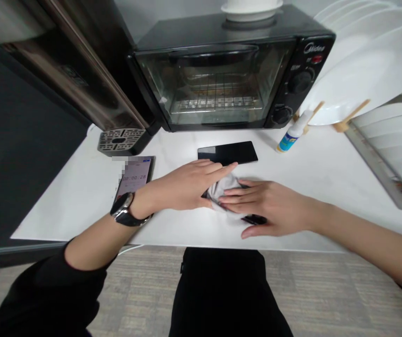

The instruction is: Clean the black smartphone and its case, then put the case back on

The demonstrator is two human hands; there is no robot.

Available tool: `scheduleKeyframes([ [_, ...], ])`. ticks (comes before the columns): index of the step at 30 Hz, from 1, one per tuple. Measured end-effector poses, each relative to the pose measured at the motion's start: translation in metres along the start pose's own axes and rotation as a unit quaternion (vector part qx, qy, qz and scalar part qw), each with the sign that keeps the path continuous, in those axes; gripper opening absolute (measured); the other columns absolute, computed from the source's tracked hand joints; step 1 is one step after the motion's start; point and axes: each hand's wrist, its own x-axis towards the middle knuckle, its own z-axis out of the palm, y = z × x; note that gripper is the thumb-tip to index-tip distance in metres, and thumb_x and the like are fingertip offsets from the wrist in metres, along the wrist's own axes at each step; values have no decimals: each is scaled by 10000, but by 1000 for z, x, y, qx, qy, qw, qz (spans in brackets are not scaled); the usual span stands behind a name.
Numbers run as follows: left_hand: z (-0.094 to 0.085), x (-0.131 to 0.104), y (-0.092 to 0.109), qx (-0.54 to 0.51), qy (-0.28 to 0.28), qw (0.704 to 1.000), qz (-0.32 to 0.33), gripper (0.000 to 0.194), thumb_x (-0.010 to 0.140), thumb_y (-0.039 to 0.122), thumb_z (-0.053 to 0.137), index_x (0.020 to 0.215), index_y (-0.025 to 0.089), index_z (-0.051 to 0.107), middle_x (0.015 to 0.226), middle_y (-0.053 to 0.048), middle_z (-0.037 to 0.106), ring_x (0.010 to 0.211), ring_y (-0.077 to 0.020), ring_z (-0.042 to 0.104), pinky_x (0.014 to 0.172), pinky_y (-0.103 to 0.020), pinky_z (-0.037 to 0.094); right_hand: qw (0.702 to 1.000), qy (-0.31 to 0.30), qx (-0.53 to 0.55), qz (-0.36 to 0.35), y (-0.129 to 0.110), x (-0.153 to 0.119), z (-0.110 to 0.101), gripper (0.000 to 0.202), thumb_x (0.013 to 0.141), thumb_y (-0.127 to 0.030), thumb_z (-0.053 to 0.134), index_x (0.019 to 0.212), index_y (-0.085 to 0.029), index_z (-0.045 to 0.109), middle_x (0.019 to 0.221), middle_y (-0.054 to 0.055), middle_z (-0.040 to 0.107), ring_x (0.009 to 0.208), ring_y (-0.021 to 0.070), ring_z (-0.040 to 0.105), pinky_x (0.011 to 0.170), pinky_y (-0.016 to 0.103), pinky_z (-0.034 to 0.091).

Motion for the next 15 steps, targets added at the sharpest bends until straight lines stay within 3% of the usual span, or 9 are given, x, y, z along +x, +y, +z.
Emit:
scheduleKeyframes([
  [3,-1,3,-2,-10,-8,999,36,1028,989,435,671,1694,289,-62,1570,-110,531,1420,-285,519,1212,-432,336,1000,17,14,-6,12,25,5,719,990,-622,589,1530,-153,514,1571,120,547,1516,230,474,1342,491,214],
  [5,1,1,-2,-6,2,1000,25,1032,988,482,666,1692,312,-70,1561,-100,537,1412,-296,519,1222,-458,324,1000,25,-12,14,15,26,5,765,979,-666,567,1537,-145,507,1585,137,524,1525,256,460,1347,532,173],
  [10,2,-8,-7,0,20,999,-32,992,955,616,649,1704,297,81,1309,-106,634,1211,-340,596,1077,-475,447,994,31,-86,66,11,-13,-13,729,984,-649,573,1565,-215,491,1504,68,625,1412,257,596,1363,483,196],
  [13,2,-9,-9,-9,23,999,-48,971,961,581,653,1704,319,86,1277,-96,638,1195,-338,596,1066,-475,450,994,22,-102,33,4,-30,-18,817,937,-628,658,1604,-215,429,1466,25,656,1385,244,621,1359,389,253],
  [15,2,-9,-8,-10,24,999,-45,959,967,551,658,1703,327,87,1315,-95,634,1224,-340,589,1087,-482,439,996,-3,-93,8,-1,-28,-16,851,935,-647,648,1611,-186,412,1505,27,616,1430,236,576,1351,360,267],
])
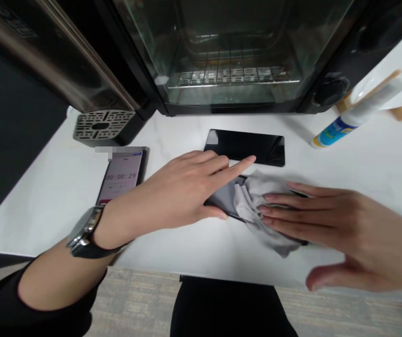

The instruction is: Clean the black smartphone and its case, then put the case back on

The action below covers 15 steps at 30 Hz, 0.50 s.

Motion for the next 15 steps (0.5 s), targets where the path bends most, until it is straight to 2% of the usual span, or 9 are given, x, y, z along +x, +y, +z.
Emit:
scheduleKeyframes([
  [3,2,3,2,-1,5,1000,20,949,973,521,666,1702,325,92,1413,-94,614,1259,-329,580,1099,-472,439,999,-30,38,-12,-6,20,5,883,950,-720,566,1600,-142,419,1568,62,551,1476,231,526,1346,379,262],
  [5,5,4,4,-6,7,999,35,955,974,508,675,1702,324,85,1483,-90,586,1264,-313,578,1091,-458,449,997,-30,72,-13,-5,37,7,834,961,-734,521,1571,-167,471,1557,59,575,1462,225,544,1344,401,255],
  [8,7,5,5,-23,11,998,50,988,962,494,699,1701,330,64,1490,-77,594,1243,-300,591,1080,-457,461,995,-14,96,-3,4,55,12,713,983,-689,524,1504,-204,562,1482,65,660,1414,241,595,1282,430,365],
  [10,9,5,4,-30,16,998,54,1003,948,502,713,1700,345,69,1469,-71,612,1236,-304,601,1079,-465,463,996,3,88,9,10,61,17,754,962,-703,549,1513,-188,549,1465,89,672,1417,263,589,1259,460,392],
  [13,10,5,1,-28,18,998,45,995,946,540,702,1695,379,67,1488,-69,600,1247,-319,602,1086,-482,454,998,10,61,30,11,58,22,861,933,-748,551,1578,-184,463,1538,101,603,1466,284,540,1318,538,276],
  [15,10,5,0,-21,20,999,31,987,946,575,686,1694,385,71,1475,-74,602,1244,-331,598,1078,-495,453,998,8,28,52,6,46,20,885,942,-754,529,1610,-185,412,1573,106,558,1464,300,541,1341,568,209],
])
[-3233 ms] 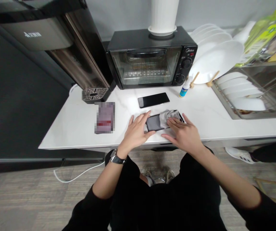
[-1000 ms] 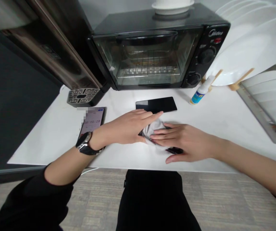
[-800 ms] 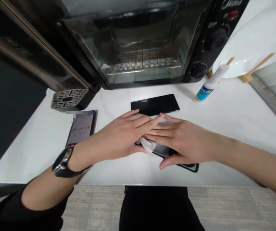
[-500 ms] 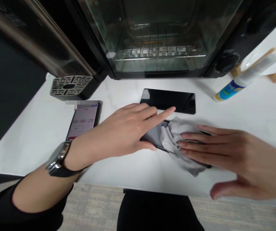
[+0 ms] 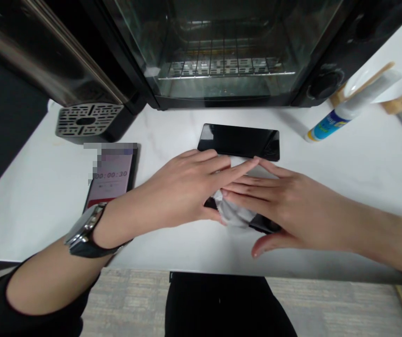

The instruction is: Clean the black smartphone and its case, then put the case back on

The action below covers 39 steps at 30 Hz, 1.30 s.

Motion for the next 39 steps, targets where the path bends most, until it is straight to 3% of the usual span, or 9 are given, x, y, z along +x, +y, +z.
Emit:
scheduleKeyframes([
  [4,0,0,1,20,-1,1000,-20,988,922,605,706,1690,341,144,1423,-89,613,1236,-346,580,1060,-492,451,996,-6,-90,16,-5,-49,-13,957,929,-781,514,1624,-136,383,1594,109,524,1397,291,605,1385,409,23],
  [8,2,0,2,18,10,1000,-18,975,924,569,722,1687,300,178,1403,-97,609,1244,-341,556,1065,-474,443,995,11,-98,-4,-2,-81,-22,834,933,-673,568,1610,-206,430,1534,68,589,1345,278,646,1382,336,108],
  [13,6,2,3,-15,17,999,-23,944,938,474,718,1687,354,155,1397,-78,613,1239,-335,564,1075,-475,457,998,-54,-6,-19,-10,-36,-8,967,916,-742,592,1657,-188,311,1631,75,471,1497,276,493,1374,431,145],
  [18,7,4,5,-11,21,1000,-9,904,937,495,699,1680,344,207,1282,-66,659,1186,-327,590,1055,-483,479,1000,-24,7,-9,-10,9,5,895,973,-760,453,1627,-154,370,1603,90,507,1514,293,472,1362,529,153],
  [23,3,1,4,37,36,999,-16,893,942,596,654,1673,278,253,1225,-79,655,1147,-330,624,1013,-477,504,999,4,-35,10,5,-7,-12,833,981,-740,467,1578,-159,465,1540,89,590,1431,306,570,1344,535,254],
  [28,-5,-4,0,110,42,992,-36,861,968,658,592,1622,143,369,1212,-124,632,1118,-350,629,974,-507,522,995,35,-97,-5,19,-32,-35,620,1008,-603,573,1473,-194,590,1380,11,730,1255,248,711,1303,405,385],
  [32,-2,-2,7,90,44,994,-53,819,908,746,611,1379,76,615,1186,-165,630,1065,-353,625,916,-498,558,996,37,-75,-3,6,-27,-23,635,1025,-624,517,1443,-154,606,1409,62,706,1345,243,652,1288,373,407],
  [36,6,1,26,84,46,993,-65,642,916,589,695,1303,80,633,1139,-154,636,1057,-338,614,907,-486,570,1000,-9,5,-26,-15,-1,-1,827,1007,-709,444,1512,-58,516,1575,127,542,1508,256,479,1299,436,376],
  [39,11,0,39,109,70,987,-99,630,856,628,739,1173,88,667,1070,-141,640,995,-339,623,843,-497,585,1000,14,-22,1,-12,2,-2,792,1019,-705,414,1482,-79,558,1506,121,620,1440,261,567,1293,498,376],
])
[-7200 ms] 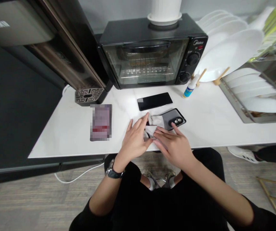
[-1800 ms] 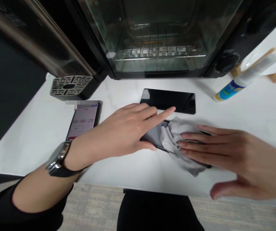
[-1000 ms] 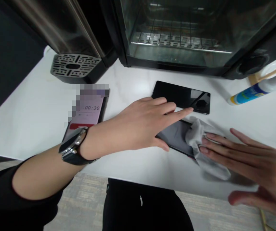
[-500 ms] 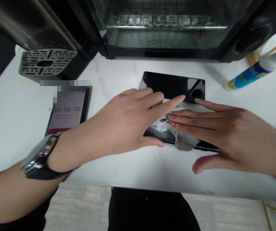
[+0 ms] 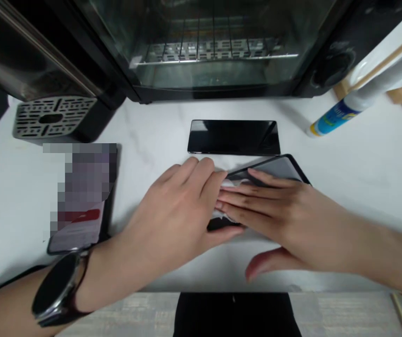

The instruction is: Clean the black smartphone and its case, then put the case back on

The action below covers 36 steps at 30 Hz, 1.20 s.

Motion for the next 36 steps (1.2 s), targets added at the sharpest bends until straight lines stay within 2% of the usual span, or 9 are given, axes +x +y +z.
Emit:
scheduleKeyframes([
  [4,0,-5,13,34,17,998,-41,636,768,657,797,1064,106,685,990,-111,639,883,-323,635,726,-477,588,986,64,-134,82,16,-17,-15,520,1052,-564,494,1261,-148,727,1253,89,788,1143,271,766,1116,463,571],
  [7,3,-8,22,62,33,996,-62,651,766,670,789,1062,99,684,966,-101,631,811,-293,625,684,-459,578,974,84,-182,104,11,-18,-13,568,1038,-559,518,1240,-73,731,1231,163,783,1113,328,774,1017,475,627],
  [12,8,-9,28,77,59,993,-65,697,716,739,793,994,108,683,909,-95,633,791,-292,617,661,-457,565,999,29,-38,-8,-4,-5,2,599,1047,-601,476,1398,-148,649,1434,39,687,1334,248,661,1183,452,529],
  [16,8,-13,31,85,54,993,-59,777,750,721,785,1148,58,703,1015,-128,685,865,-302,634,737,-475,564,988,91,-67,107,10,-9,2,407,1062,-439,539,1345,-184,682,1348,31,746,1244,216,720,1267,486,424],
  [20,10,-19,31,61,52,996,-30,956,731,846,723,1298,78,676,1036,-87,719,856,-264,633,757,-444,550,983,99,-84,127,19,-13,3,456,1050,-462,545,1374,-162,657,1351,61,744,1254,251,716,1180,531,524],
  [25,13,-23,27,18,98,984,151,355,975,515,675,1182,233,734,1265,43,735,1150,-191,642,1041,-334,495,980,86,-108,145,16,-9,5,535,1057,-471,508,1429,-99,609,1443,142,673,1322,309,669,1126,580,559],
  [27,16,-25,32,15,101,976,192,342,1038,421,593,1292,221,703,1419,35,684,1292,-172,605,1143,-292,427,979,88,-109,146,17,-7,7,554,1056,-474,505,1427,-76,606,1452,172,659,1334,327,658,1133,597,546],
  [31,37,-33,64,62,123,978,156,587,1082,553,407,1387,115,651,1461,-102,662,1345,-263,616,1119,-356,474,981,98,-94,142,19,-6,11,503,1046,-439,534,1395,-92,637,1452,174,660,1329,325,661,1119,584,557],
  [36,72,-35,95,135,207,958,146,358,1055,346,554,1363,212,681,1342,-48,737,1181,-181,711,1025,-310,564,991,91,-42,94,10,-7,6,511,1031,-445,561,1375,-79,655,1450,169,660,1334,305,657,1092,490,593],
])
